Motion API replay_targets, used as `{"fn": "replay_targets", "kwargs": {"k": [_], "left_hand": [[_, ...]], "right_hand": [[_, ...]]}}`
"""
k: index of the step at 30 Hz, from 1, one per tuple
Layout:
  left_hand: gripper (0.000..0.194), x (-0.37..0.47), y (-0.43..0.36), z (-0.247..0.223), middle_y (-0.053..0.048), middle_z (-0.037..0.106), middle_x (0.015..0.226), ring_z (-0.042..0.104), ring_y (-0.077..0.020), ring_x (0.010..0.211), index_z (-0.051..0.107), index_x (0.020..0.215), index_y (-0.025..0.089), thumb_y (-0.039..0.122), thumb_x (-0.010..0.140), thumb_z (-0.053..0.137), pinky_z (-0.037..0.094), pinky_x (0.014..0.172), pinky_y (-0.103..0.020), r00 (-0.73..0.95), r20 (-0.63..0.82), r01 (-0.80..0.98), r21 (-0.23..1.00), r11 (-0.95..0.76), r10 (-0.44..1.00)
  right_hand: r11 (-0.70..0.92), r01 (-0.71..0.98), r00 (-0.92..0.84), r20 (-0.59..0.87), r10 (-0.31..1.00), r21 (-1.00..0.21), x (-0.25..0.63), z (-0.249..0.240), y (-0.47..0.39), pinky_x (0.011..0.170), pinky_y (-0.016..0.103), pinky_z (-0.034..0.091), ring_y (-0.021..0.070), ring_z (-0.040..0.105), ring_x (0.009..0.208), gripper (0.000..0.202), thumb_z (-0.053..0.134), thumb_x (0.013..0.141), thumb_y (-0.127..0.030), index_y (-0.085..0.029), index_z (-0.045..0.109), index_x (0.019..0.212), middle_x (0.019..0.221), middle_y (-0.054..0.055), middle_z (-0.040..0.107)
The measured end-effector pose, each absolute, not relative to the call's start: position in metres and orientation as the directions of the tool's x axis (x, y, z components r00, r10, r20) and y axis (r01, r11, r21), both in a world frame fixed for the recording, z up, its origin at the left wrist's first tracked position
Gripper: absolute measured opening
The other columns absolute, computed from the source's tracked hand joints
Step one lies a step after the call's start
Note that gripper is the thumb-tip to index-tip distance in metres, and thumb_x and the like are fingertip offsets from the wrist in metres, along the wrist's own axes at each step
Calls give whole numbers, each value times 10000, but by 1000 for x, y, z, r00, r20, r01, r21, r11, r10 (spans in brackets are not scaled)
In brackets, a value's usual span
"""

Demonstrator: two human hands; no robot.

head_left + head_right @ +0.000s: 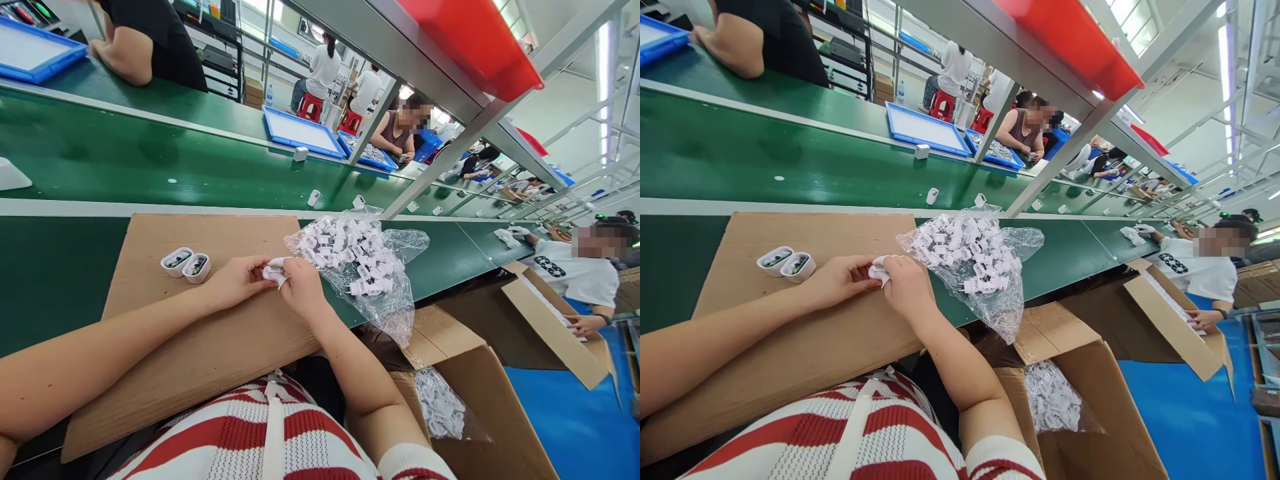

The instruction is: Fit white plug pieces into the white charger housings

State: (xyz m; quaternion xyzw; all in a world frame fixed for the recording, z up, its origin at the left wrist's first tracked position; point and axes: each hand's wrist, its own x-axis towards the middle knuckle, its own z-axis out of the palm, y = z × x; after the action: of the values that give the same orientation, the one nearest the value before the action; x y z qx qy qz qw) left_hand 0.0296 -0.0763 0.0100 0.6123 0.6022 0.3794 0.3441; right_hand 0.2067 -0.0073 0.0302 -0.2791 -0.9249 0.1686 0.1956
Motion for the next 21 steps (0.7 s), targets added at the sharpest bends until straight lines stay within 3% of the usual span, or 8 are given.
{"fn": "replay_targets", "kwargs": {"k": [5,9,13,21], "left_hand": [[457,27,-79,18,-57,663,797,615,-219,727,656,831,222,629,899,461,454,676,-320,52,65,772,630,-81,997],[452,23,-76,18,-68,656,820,637,-246,766,649,822,235,632,901,449,411,652,-322,63,43,858,508,-77,997],[459,24,-73,17,-67,658,838,625,-239,766,650,817,235,640,892,449,398,651,-319,77,68,854,510,-101,995],[453,31,-76,19,-55,662,791,590,-210,725,659,850,216,621,876,458,440,705,-314,90,141,753,638,-160,986]], "right_hand": [[740,514,-730,231,643,-435,206,33,-13,812,306,440,232,604,942,200,503,846,-72,-212,596,955,969,61,686],[706,510,-721,204,662,-491,207,34,-12,833,290,461,215,622,952,207,516,866,-81,-225,607,984,980,38,699],[729,502,-728,226,647,-465,208,31,-10,860,294,465,220,617,983,204,493,881,-71,-224,611,949,992,48,702],[753,478,-726,280,628,-451,205,26,-6,868,304,474,226,607,983,237,495,812,-18,-217,601,883,970,51,702]]}}
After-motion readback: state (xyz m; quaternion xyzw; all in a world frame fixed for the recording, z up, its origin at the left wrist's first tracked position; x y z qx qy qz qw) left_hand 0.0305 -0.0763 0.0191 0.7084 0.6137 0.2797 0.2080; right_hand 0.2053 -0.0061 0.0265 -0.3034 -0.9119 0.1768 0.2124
